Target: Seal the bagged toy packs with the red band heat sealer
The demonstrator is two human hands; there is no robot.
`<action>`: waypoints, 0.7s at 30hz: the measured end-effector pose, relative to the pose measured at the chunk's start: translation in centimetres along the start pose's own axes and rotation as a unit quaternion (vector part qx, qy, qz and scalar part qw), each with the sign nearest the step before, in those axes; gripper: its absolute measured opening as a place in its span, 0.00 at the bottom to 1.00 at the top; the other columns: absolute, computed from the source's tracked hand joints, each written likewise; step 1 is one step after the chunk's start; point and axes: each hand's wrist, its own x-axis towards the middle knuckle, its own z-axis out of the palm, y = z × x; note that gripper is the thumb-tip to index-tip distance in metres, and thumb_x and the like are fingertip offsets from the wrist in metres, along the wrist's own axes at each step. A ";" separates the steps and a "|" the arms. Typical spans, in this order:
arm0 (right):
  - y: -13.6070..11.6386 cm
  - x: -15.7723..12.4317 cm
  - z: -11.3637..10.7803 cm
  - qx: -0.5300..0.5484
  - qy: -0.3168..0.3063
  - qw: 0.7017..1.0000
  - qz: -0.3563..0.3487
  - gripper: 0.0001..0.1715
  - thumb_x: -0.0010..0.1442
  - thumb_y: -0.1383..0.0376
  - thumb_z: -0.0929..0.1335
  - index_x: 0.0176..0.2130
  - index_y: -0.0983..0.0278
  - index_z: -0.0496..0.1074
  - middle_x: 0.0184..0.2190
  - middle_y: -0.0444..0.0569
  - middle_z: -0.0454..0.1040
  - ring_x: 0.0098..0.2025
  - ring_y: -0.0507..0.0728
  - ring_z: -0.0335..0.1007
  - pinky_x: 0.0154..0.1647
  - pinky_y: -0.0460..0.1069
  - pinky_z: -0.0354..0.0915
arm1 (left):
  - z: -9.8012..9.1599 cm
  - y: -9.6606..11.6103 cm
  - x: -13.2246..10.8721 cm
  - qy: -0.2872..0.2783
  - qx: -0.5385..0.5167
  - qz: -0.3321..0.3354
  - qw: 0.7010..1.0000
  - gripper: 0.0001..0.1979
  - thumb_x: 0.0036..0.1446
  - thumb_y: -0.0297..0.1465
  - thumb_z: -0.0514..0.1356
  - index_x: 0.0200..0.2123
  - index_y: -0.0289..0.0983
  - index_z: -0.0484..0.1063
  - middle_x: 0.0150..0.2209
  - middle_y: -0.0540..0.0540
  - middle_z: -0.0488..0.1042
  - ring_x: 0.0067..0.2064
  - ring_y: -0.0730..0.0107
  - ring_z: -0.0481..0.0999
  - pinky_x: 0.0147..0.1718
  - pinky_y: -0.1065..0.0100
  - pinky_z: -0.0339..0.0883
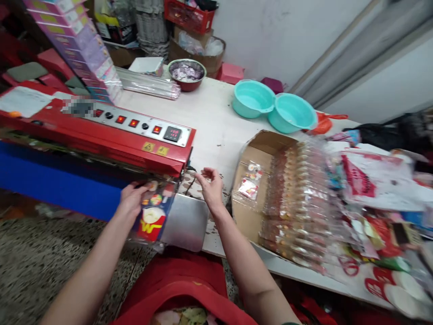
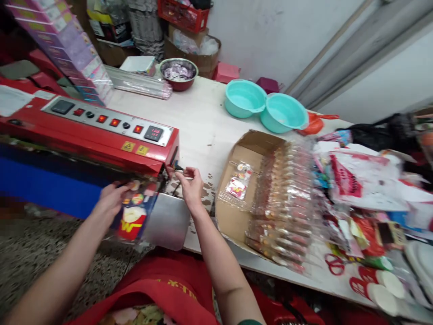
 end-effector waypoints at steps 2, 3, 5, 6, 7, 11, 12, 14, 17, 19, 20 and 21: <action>0.4 2.1 -4.5 -0.140 0.161 0.974 -0.071 0.29 0.54 0.56 0.69 0.52 0.65 0.64 0.51 0.59 0.69 0.52 0.61 0.66 0.53 0.56 0.63 | -1.5 0.7 1.3 0.088 0.047 0.056 0.993 0.18 0.36 0.20 0.68 0.33 0.36 0.67 0.27 0.52 0.75 0.29 0.67 0.76 0.37 0.60 0.73; 0.9 3.2 -6.9 -0.211 0.236 0.947 -0.053 0.32 0.57 0.58 0.67 0.57 0.66 0.59 0.56 0.61 0.64 0.58 0.62 0.60 0.57 0.57 0.59 | -2.2 1.0 2.0 0.135 0.100 0.101 0.981 0.20 0.36 0.21 0.68 0.35 0.37 0.67 0.30 0.51 0.76 0.33 0.63 0.77 0.40 0.56 0.72; 2.7 5.4 -11.2 -0.318 0.321 0.890 0.066 0.41 0.55 0.61 0.67 0.63 0.69 0.50 0.61 0.66 0.55 0.64 0.66 0.50 0.62 0.61 0.51 | -3.2 1.3 2.6 0.242 0.253 0.259 0.900 0.26 0.37 0.25 0.70 0.42 0.39 0.67 0.42 0.46 0.76 0.46 0.53 0.75 0.49 0.46 0.66; 3.8 6.3 -12.8 -0.346 0.323 0.871 0.134 0.48 0.51 0.60 0.70 0.64 0.70 0.48 0.62 0.69 0.53 0.64 0.70 0.48 0.62 0.63 0.50 | -3.4 1.2 2.4 0.272 0.312 0.344 0.843 0.29 0.38 0.28 0.71 0.45 0.40 0.67 0.49 0.44 0.74 0.51 0.49 0.72 0.53 0.42 0.61; 5.1 7.0 -14.0 -0.359 0.310 0.860 0.188 0.55 0.46 0.61 0.73 0.64 0.71 0.48 0.62 0.71 0.53 0.64 0.73 0.48 0.61 0.64 0.50 | -3.3 1.0 1.9 0.283 0.351 0.424 0.785 0.31 0.39 0.32 0.71 0.49 0.42 0.66 0.53 0.44 0.71 0.55 0.47 0.68 0.57 0.41 0.56; 8.7 8.5 -15.3 -0.352 0.268 0.860 0.253 0.66 0.33 0.65 0.78 0.64 0.72 0.49 0.58 0.75 0.58 0.60 0.77 0.52 0.56 0.68 0.53 | -0.6 -1.2 -2.3 0.193 0.355 0.586 0.702 0.30 0.44 0.36 0.69 0.51 0.43 0.66 0.56 0.43 0.69 0.58 0.48 0.66 0.59 0.44 0.53; 8.8 8.5 -15.4 -0.352 0.265 0.860 0.257 0.66 0.34 0.65 0.77 0.65 0.71 0.47 0.58 0.74 0.58 0.60 0.77 0.52 0.56 0.68 0.54 | 0.4 -1.9 -3.4 0.167 0.348 0.592 0.708 0.28 0.45 0.36 0.68 0.50 0.41 0.67 0.56 0.41 0.70 0.58 0.48 0.67 0.59 0.45 0.54; 7.9 8.2 -15.6 -0.355 0.261 0.862 0.250 0.67 0.36 0.63 0.76 0.66 0.68 0.43 0.59 0.72 0.57 0.61 0.76 0.52 0.56 0.67 0.54 | 2.7 -3.5 -5.4 0.103 0.332 0.575 0.740 0.23 0.48 0.35 0.67 0.47 0.37 0.68 0.54 0.38 0.70 0.57 0.49 0.67 0.58 0.48 0.55; 4.6 6.0 -15.8 -0.385 0.248 0.872 0.171 0.66 0.39 0.62 0.74 0.67 0.66 0.40 0.58 0.68 0.57 0.60 0.76 0.52 0.56 0.66 0.54 | 6.7 -5.5 -7.9 -0.048 0.288 0.490 0.821 0.19 0.52 0.34 0.64 0.47 0.36 0.69 0.51 0.38 0.71 0.54 0.55 0.70 0.55 0.54 0.61; 2.3 3.1 -15.1 -0.407 0.234 0.879 0.079 0.66 0.40 0.62 0.74 0.68 0.66 0.38 0.57 0.67 0.57 0.60 0.76 0.52 0.57 0.67 0.53 | 10.0 -6.3 -9.4 -0.178 0.246 0.377 0.875 0.19 0.54 0.34 0.63 0.49 0.38 0.68 0.50 0.39 0.72 0.52 0.59 0.71 0.53 0.58 0.63; 1.3 1.3 -14.4 -0.411 0.225 0.883 0.032 0.66 0.40 0.61 0.74 0.68 0.65 0.38 0.57 0.66 0.57 0.60 0.76 0.52 0.57 0.67 0.52 | 11.8 -6.4 -10.0 -0.239 0.219 0.307 0.895 0.22 0.52 0.34 0.64 0.50 0.39 0.67 0.51 0.39 0.71 0.52 0.59 0.71 0.52 0.59 0.64; 0.7 -0.6 -13.6 -0.408 0.216 0.887 -0.009 0.66 0.41 0.60 0.74 0.68 0.65 0.37 0.57 0.66 0.57 0.60 0.76 0.52 0.58 0.67 0.51 | 13.5 -6.5 -10.5 -0.294 0.185 0.234 0.908 0.27 0.49 0.34 0.67 0.52 0.39 0.65 0.52 0.39 0.71 0.53 0.59 0.71 0.51 0.60 0.64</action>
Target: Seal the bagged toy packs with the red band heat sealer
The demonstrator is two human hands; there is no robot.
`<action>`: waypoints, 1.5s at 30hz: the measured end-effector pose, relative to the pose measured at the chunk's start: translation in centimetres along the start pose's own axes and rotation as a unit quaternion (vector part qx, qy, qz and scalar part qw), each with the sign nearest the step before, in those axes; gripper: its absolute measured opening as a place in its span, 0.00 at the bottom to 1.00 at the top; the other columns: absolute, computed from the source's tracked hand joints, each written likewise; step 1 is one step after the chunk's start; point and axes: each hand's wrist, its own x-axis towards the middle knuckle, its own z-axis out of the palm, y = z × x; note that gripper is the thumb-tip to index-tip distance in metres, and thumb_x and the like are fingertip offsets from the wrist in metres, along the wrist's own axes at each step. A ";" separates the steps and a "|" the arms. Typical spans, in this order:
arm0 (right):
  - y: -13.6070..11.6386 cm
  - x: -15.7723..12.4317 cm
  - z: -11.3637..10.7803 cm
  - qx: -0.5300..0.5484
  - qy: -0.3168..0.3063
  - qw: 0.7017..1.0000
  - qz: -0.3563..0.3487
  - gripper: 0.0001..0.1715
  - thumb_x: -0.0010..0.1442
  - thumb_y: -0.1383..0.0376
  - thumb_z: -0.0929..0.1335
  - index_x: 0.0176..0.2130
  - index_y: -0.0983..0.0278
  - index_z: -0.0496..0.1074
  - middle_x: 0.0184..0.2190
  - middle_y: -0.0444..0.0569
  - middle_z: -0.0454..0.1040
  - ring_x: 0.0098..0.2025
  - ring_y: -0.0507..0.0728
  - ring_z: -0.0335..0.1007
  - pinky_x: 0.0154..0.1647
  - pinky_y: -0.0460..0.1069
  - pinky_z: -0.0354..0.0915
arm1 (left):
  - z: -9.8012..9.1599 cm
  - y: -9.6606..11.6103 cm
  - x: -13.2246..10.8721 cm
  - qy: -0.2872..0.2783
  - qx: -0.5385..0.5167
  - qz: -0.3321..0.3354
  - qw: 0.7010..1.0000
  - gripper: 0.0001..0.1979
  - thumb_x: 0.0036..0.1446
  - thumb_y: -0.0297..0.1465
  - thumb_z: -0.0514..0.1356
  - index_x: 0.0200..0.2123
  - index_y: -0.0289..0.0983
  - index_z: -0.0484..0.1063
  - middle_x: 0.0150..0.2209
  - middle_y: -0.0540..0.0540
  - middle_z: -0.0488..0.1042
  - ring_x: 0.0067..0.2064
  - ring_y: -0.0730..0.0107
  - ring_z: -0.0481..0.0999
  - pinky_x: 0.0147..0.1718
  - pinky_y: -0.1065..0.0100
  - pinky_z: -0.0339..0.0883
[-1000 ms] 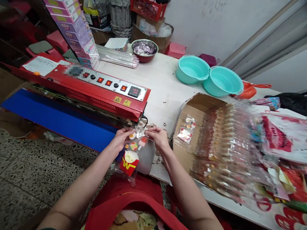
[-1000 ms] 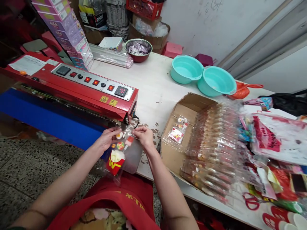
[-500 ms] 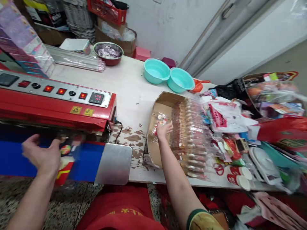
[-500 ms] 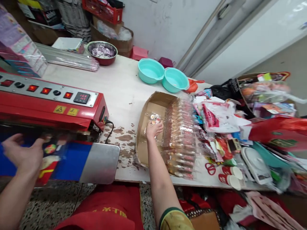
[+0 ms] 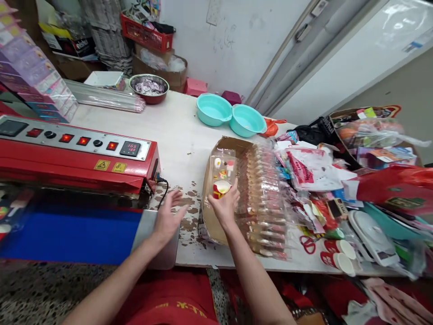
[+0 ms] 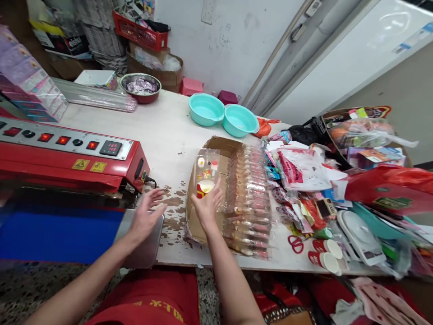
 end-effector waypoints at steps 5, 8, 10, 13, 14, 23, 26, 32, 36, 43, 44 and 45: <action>-2.2 -7.2 -1.7 0.126 -0.057 0.985 -0.099 0.66 0.45 0.52 0.75 0.67 0.63 0.36 0.58 0.65 0.56 0.59 0.73 0.55 0.57 0.68 0.56 | 2.4 1.9 2.7 -0.109 -0.229 -0.158 0.954 0.41 0.39 0.31 0.71 0.56 0.38 0.59 0.47 0.39 0.74 0.48 0.58 0.75 0.47 0.60 0.67; -3.4 -6.1 -2.9 0.260 -0.092 0.958 -0.076 0.67 0.45 0.51 0.75 0.67 0.56 0.33 0.65 0.64 0.45 0.59 0.68 0.59 0.52 0.62 0.66 | -0.5 1.7 1.6 -0.134 -0.201 -0.181 0.953 0.33 0.40 0.30 0.70 0.52 0.37 0.64 0.42 0.42 0.76 0.45 0.60 0.76 0.44 0.63 0.68; -4.3 -3.8 -3.7 0.334 -0.151 0.928 -0.067 0.64 0.43 0.52 0.77 0.66 0.51 0.40 0.68 0.59 0.41 0.56 0.65 0.64 0.47 0.58 0.70 | -3.1 1.2 0.0 -0.173 -0.179 -0.181 0.951 0.29 0.42 0.29 0.69 0.50 0.38 0.67 0.43 0.42 0.76 0.46 0.60 0.75 0.45 0.64 0.68; -5.8 -1.1 -3.9 0.379 -0.363 0.848 -0.070 0.36 0.44 0.53 0.77 0.51 0.56 0.69 0.59 0.54 0.64 0.47 0.61 0.72 0.43 0.55 0.72 | -6.5 0.4 -2.6 -0.209 -0.164 -0.200 0.943 0.26 0.44 0.29 0.69 0.49 0.38 0.69 0.44 0.43 0.76 0.47 0.59 0.75 0.45 0.64 0.68; -6.2 -0.8 -3.6 0.377 -0.424 0.821 -0.061 0.26 0.44 0.53 0.77 0.41 0.60 0.74 0.53 0.53 0.71 0.44 0.60 0.74 0.42 0.54 0.71 | -7.2 0.1 -3.2 -0.210 -0.165 -0.211 0.940 0.26 0.43 0.29 0.69 0.48 0.37 0.70 0.43 0.43 0.77 0.47 0.59 0.75 0.45 0.64 0.68; -8.8 -5.1 0.6 0.369 -0.476 0.799 0.014 0.18 0.40 0.53 0.78 0.28 0.63 0.80 0.28 0.49 0.80 0.29 0.56 0.74 0.35 0.51 0.71 | -9.1 1.0 -1.4 0.031 -0.277 -0.253 0.926 0.22 0.39 0.36 0.72 0.38 0.33 0.75 0.33 0.43 0.79 0.31 0.67 0.77 0.32 0.68 0.70; -9.2 -6.0 1.2 0.374 -0.458 0.806 0.013 0.17 0.39 0.54 0.79 0.27 0.62 0.80 0.27 0.49 0.80 0.29 0.56 0.74 0.34 0.51 0.71 | -9.5 0.9 -0.2 0.089 -0.269 -0.260 0.923 0.17 0.33 0.32 0.73 0.29 0.32 0.75 0.29 0.43 0.78 0.27 0.69 0.75 0.26 0.71 0.67; -9.2 -7.5 3.3 0.396 -0.415 0.817 0.052 0.20 0.35 0.55 0.80 0.26 0.64 0.78 0.27 0.50 0.79 0.28 0.57 0.75 0.32 0.53 0.72 | -10.1 -0.6 1.2 0.178 -0.256 -0.280 0.908 0.14 0.37 0.32 0.71 0.27 0.32 0.72 0.20 0.46 0.74 0.22 0.69 0.73 0.21 0.71 0.66; -9.8 -7.4 5.4 0.435 -0.389 0.806 0.103 0.24 0.31 0.57 0.81 0.27 0.64 0.74 0.23 0.47 0.77 0.25 0.56 0.73 0.29 0.51 0.72 | -11.4 -1.8 1.2 0.161 -0.258 -0.282 0.910 0.19 0.40 0.36 0.72 0.32 0.33 0.71 0.24 0.45 0.77 0.22 0.69 0.75 0.20 0.72 0.67; -12.2 -7.3 10.1 0.461 -0.387 0.785 0.149 0.28 0.28 0.58 0.81 0.28 0.64 0.70 0.20 0.43 0.74 0.23 0.53 0.70 0.24 0.47 0.67 | -14.3 -2.9 0.7 0.166 -0.270 -0.277 0.907 0.27 0.31 0.26 0.74 0.36 0.34 0.66 0.29 0.44 0.79 0.25 0.64 0.78 0.28 0.65 0.75; -12.5 -7.6 10.6 0.471 -0.380 0.782 0.152 0.29 0.29 0.57 0.80 0.29 0.64 0.69 0.20 0.43 0.74 0.23 0.53 0.70 0.25 0.47 0.68 | -14.8 -2.9 0.9 0.180 -0.276 -0.262 0.907 0.26 0.30 0.26 0.73 0.35 0.34 0.66 0.29 0.44 0.78 0.27 0.64 0.79 0.29 0.65 0.75; -12.8 -7.9 10.9 0.483 -0.370 0.779 0.153 0.29 0.31 0.56 0.80 0.30 0.64 0.68 0.21 0.42 0.74 0.24 0.53 0.71 0.26 0.48 0.69 | -15.4 -2.9 1.1 0.195 -0.278 -0.248 0.907 0.25 0.30 0.25 0.73 0.35 0.34 0.67 0.29 0.44 0.78 0.28 0.63 0.79 0.30 0.65 0.75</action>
